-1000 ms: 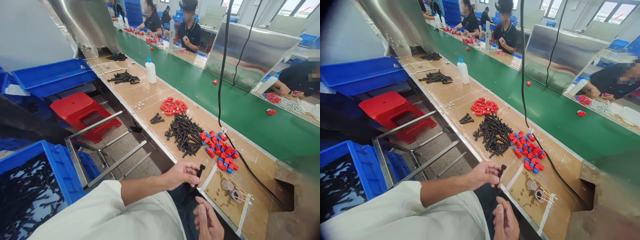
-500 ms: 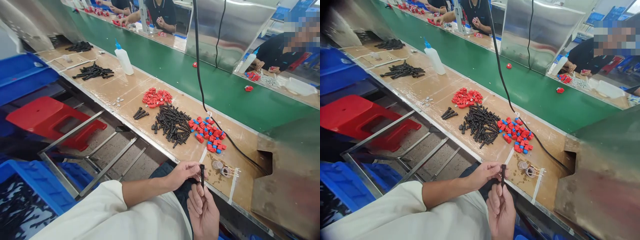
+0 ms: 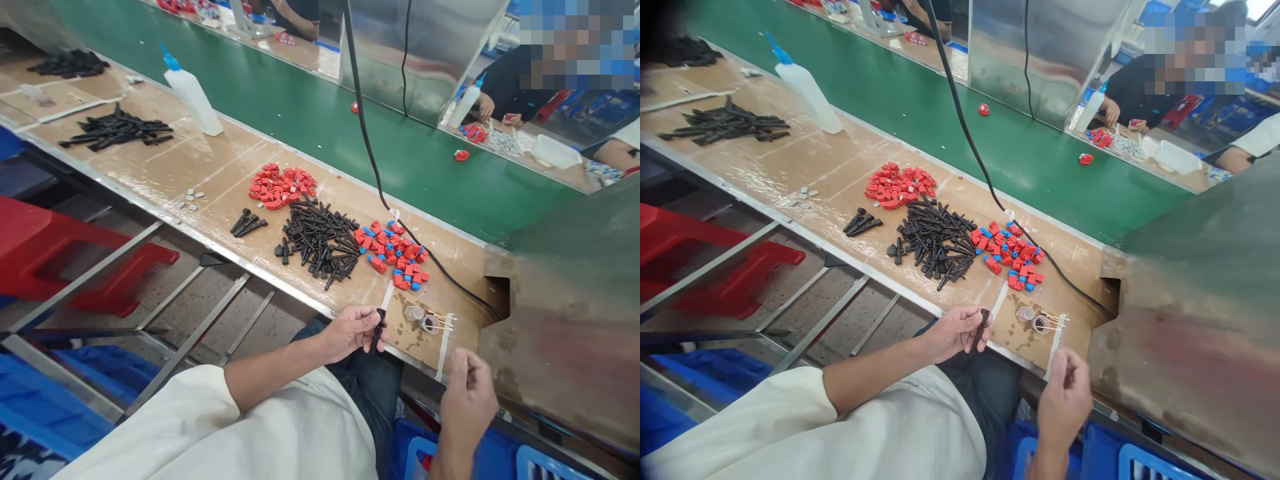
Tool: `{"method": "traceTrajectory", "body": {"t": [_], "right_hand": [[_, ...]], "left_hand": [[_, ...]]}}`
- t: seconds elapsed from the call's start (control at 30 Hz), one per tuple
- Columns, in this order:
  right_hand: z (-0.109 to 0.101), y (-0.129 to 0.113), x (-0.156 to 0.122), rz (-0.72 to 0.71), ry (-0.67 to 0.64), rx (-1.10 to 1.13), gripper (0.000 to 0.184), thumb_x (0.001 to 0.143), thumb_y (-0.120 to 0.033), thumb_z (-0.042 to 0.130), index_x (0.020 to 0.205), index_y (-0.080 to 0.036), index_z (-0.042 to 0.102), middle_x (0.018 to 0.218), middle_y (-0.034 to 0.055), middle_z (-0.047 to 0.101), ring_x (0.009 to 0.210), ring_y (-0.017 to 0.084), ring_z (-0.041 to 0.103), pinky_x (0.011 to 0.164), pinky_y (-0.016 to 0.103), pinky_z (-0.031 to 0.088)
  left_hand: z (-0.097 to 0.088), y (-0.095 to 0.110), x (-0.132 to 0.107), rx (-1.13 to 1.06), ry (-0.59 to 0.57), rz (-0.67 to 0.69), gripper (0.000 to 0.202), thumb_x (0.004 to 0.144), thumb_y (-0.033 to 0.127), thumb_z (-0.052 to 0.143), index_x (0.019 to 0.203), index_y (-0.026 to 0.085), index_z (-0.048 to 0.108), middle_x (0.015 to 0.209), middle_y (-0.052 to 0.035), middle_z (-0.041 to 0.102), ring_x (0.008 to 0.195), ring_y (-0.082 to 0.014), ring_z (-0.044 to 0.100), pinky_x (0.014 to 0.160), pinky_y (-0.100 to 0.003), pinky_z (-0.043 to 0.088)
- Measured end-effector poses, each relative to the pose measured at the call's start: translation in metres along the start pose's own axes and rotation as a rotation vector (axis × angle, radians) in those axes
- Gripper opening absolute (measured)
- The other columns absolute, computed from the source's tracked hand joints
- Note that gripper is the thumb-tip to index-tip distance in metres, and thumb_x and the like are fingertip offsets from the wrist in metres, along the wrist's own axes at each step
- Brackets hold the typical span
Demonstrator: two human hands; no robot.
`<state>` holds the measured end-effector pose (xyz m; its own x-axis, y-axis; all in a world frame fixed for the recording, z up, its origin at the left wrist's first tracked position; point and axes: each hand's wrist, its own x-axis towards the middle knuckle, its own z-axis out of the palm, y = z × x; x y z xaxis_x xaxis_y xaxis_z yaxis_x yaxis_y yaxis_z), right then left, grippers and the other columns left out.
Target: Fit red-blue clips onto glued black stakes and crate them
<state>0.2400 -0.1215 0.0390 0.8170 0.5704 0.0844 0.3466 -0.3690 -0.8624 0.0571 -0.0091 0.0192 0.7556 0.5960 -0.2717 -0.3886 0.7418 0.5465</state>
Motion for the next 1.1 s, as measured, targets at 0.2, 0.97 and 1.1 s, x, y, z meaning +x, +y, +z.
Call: {"method": "traceTrajectory", "body": {"t": [0.2,0.97,1.1], "right_hand": [[0.008,0.014,0.056,-0.101,-0.101,-0.011,0.064,0.069,-0.068,0.072,0.1,-0.012,0.075,0.075,0.0042,0.066,0.061,0.014,0.053,0.058,0.028,0.045],[0.008,0.004,0.054,-0.756,-0.077,-0.416,0.037,0.101,-0.046,0.048,0.087,-0.017,0.068,0.079,0.0062,0.069,0.064,0.015,0.061,0.061,0.026,0.043],[0.004,0.006,0.054,-0.562,-0.006,-0.291,0.046,0.096,-0.057,0.05,0.084,-0.016,0.067,0.072,0.0068,0.067,0.058,0.016,0.058,0.061,0.028,0.045]], "left_hand": [[-0.002,-0.011,0.009,0.054,-0.007,-0.061,0.055,0.067,0.059,0.083,0.085,0.012,0.06,0.069,-0.0022,0.066,0.053,-0.0089,0.062,0.039,-0.017,0.032],[0.004,-0.015,0.015,0.068,-0.009,-0.039,0.053,0.063,0.048,0.089,0.092,0.01,0.067,0.077,-0.0038,0.066,0.061,-0.0109,0.064,0.045,-0.018,0.037],[0.011,-0.019,0.019,0.029,-0.051,-0.082,0.05,0.064,0.045,0.089,0.093,0.01,0.07,0.074,-0.0038,0.066,0.062,-0.0111,0.065,0.046,-0.017,0.038]]}}
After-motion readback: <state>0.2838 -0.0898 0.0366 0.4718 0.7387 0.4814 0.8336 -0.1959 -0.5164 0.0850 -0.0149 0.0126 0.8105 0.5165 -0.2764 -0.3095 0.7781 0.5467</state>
